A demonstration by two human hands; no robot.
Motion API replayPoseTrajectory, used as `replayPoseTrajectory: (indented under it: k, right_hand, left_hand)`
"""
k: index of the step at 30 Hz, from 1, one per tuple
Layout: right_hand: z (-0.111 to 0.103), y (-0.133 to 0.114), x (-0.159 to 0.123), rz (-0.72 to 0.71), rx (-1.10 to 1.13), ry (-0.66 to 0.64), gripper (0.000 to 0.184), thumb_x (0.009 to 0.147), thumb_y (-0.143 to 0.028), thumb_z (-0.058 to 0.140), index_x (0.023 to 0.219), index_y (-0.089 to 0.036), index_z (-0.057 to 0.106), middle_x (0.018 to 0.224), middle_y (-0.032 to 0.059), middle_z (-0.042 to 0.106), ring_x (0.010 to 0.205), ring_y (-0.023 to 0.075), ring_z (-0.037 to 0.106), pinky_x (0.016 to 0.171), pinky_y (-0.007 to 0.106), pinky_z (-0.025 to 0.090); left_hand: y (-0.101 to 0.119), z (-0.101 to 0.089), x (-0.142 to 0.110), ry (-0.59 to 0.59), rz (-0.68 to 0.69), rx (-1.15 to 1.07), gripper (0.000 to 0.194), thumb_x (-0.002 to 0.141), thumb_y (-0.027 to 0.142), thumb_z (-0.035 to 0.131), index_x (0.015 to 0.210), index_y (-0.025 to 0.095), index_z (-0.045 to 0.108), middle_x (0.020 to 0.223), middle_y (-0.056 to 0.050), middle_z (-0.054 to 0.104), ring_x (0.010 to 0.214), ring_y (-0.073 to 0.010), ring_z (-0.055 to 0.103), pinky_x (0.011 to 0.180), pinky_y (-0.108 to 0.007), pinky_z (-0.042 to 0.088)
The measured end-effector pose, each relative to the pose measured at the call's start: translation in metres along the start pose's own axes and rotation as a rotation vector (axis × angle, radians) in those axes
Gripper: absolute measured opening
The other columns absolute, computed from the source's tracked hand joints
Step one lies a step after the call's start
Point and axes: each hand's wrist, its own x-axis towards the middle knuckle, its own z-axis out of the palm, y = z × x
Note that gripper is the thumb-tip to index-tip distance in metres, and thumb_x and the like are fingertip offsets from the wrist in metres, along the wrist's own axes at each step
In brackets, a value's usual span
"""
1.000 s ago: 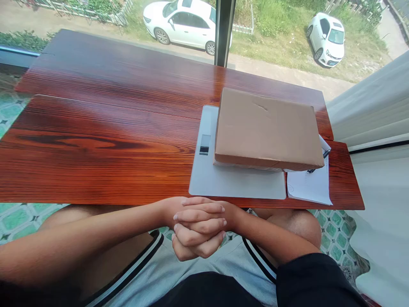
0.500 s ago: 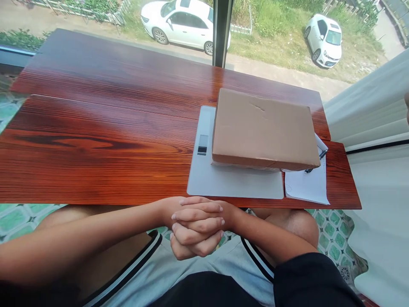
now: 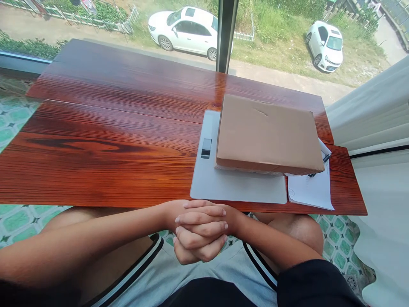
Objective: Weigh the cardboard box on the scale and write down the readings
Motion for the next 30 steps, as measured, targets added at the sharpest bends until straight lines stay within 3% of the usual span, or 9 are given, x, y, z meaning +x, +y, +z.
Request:
replayPoseTrajectory:
  k: [4,7,11,15,18,21,26,30]
  right_hand:
    - [0.001,0.001,-0.003,0.022,0.003,0.008,0.018,0.081,-0.028,0.074,0.097,-0.029,0.067,0.088,0.0105,0.067,0.082,0.0317,0.072,0.067,0.043,0.061]
    - [0.003,0.003,-0.004,0.031,0.015,0.002,0.015,0.083,-0.03,0.072,0.097,-0.028,0.066,0.088,0.0101,0.067,0.082,0.0329,0.072,0.067,0.044,0.06]
    - [0.0,0.001,-0.002,0.04,0.019,-0.029,0.011,0.085,-0.029,0.071,0.095,-0.027,0.067,0.09,0.01,0.067,0.085,0.0319,0.072,0.07,0.043,0.06]
    - [-0.002,0.0,-0.002,0.059,0.011,-0.035,0.01,0.085,-0.027,0.071,0.094,-0.026,0.068,0.091,0.0071,0.065,0.086,0.0264,0.071,0.074,0.038,0.059]
    - [0.0,0.003,-0.005,0.04,0.017,-0.01,0.011,0.084,-0.029,0.072,0.094,-0.027,0.069,0.091,0.0054,0.063,0.086,0.024,0.071,0.075,0.035,0.06]
    - [0.004,0.007,-0.009,0.057,0.052,0.028,0.015,0.081,-0.028,0.074,0.095,-0.03,0.069,0.093,0.0074,0.061,0.085,0.0264,0.07,0.075,0.039,0.063]
    - [0.005,0.013,-0.012,0.006,0.064,-0.04,0.028,0.078,-0.022,0.074,0.103,-0.031,0.067,0.099,0.0102,0.057,0.086,0.0297,0.071,0.074,0.043,0.064]
    - [0.005,0.012,-0.012,0.045,0.095,-0.016,0.026,0.077,-0.022,0.074,0.101,-0.031,0.068,0.099,0.0098,0.057,0.087,0.0296,0.071,0.076,0.044,0.063]
  left_hand:
    - [0.02,0.002,-0.008,0.037,-0.119,-0.007,0.022,0.071,0.057,0.072,0.075,0.036,0.077,0.102,-0.009,0.069,0.114,-0.0355,0.066,0.051,-0.025,0.06]
    - [0.046,0.006,-0.019,0.199,-0.285,0.006,0.025,0.082,0.061,0.065,0.087,0.04,0.079,0.116,-0.007,0.068,0.123,-0.0342,0.062,0.052,-0.023,0.06]
    - [0.064,0.009,-0.028,0.225,-0.342,0.057,0.029,0.084,0.064,0.061,0.093,0.042,0.078,0.119,-0.003,0.068,0.125,-0.0324,0.061,0.06,-0.023,0.062]
    - [0.042,0.005,-0.019,0.187,-0.33,0.092,0.032,0.077,0.065,0.065,0.089,0.039,0.079,0.112,-0.006,0.069,0.122,-0.0343,0.063,0.069,-0.031,0.064]
    - [0.013,0.0,-0.008,0.037,-0.139,0.027,0.029,0.06,0.06,0.078,0.073,0.035,0.076,0.092,-0.007,0.068,0.11,-0.0358,0.067,0.072,-0.038,0.064]
    - [-0.004,-0.003,-0.003,0.027,-0.029,0.027,0.025,0.057,0.053,0.083,0.074,0.036,0.077,0.093,-0.008,0.068,0.109,-0.0371,0.067,0.078,-0.044,0.063]
    - [-0.001,-0.002,-0.004,0.034,-0.051,-0.037,0.023,0.058,0.051,0.083,0.075,0.036,0.078,0.098,-0.009,0.069,0.111,-0.0387,0.066,0.071,-0.042,0.064]
    - [0.0,-0.003,0.0,0.019,0.024,0.003,0.019,0.063,0.052,0.081,0.072,0.036,0.077,0.095,-0.01,0.068,0.109,-0.0376,0.067,0.066,-0.038,0.064]
